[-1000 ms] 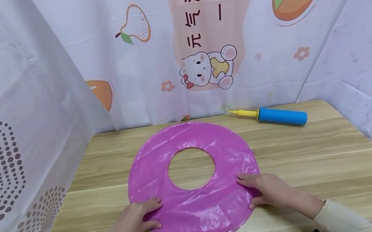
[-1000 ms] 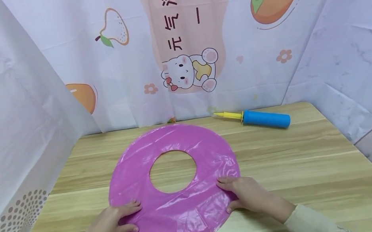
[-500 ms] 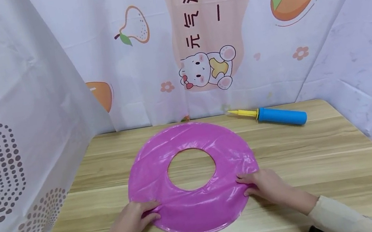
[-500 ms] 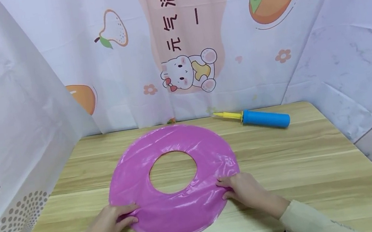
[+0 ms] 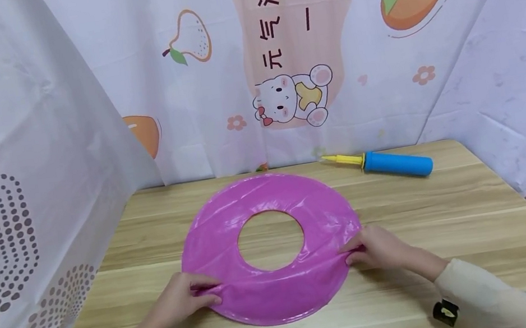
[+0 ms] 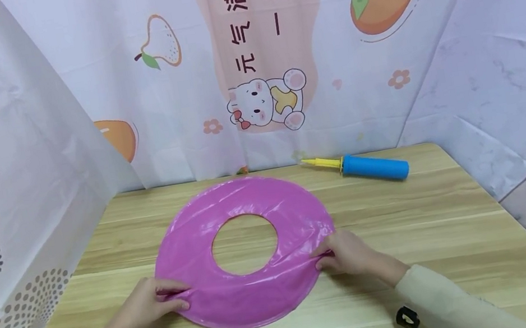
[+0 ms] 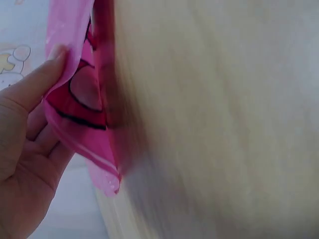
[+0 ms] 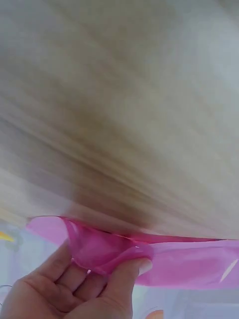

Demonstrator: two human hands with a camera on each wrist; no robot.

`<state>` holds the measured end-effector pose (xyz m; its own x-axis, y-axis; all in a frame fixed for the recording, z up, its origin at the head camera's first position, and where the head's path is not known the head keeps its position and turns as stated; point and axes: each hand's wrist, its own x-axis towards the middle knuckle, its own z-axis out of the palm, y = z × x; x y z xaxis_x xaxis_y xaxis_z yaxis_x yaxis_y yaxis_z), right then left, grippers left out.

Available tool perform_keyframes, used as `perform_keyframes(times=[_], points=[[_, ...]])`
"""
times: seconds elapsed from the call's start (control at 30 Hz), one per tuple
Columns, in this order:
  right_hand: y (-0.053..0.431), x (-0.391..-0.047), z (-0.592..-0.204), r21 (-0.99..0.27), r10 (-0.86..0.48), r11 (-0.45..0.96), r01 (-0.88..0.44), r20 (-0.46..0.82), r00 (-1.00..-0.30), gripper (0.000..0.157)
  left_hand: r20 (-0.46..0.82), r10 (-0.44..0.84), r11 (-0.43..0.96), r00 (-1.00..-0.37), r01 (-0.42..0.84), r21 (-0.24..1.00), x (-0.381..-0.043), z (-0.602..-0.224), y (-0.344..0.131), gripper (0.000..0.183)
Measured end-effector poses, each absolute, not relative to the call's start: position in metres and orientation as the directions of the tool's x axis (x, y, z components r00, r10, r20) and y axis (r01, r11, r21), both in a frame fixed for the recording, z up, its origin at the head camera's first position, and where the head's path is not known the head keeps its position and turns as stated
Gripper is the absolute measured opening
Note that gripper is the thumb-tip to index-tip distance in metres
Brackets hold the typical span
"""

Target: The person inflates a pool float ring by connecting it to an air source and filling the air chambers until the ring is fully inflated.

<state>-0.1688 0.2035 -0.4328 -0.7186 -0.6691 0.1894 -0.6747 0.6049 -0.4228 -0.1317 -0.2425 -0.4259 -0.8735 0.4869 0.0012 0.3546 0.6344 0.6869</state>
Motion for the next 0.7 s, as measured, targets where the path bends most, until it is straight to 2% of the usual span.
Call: perform_keyframes(times=[0.37,0.7], points=[[0.21,-0.185,-0.437,-0.604,-0.671,0.485,-0.632,0.206,-0.712,0.008,-0.086,0.54,0.65,-0.837,0.35,0.675,-0.135,-0.418,-0.251,0.05],[0.211,-0.197,-0.438,-0.696,-0.642,0.503,-0.513,0.096,-0.76,0.01,-0.095,0.544,0.692,-0.834,0.381,0.613,-0.129,-0.42,-0.256,0.067]])
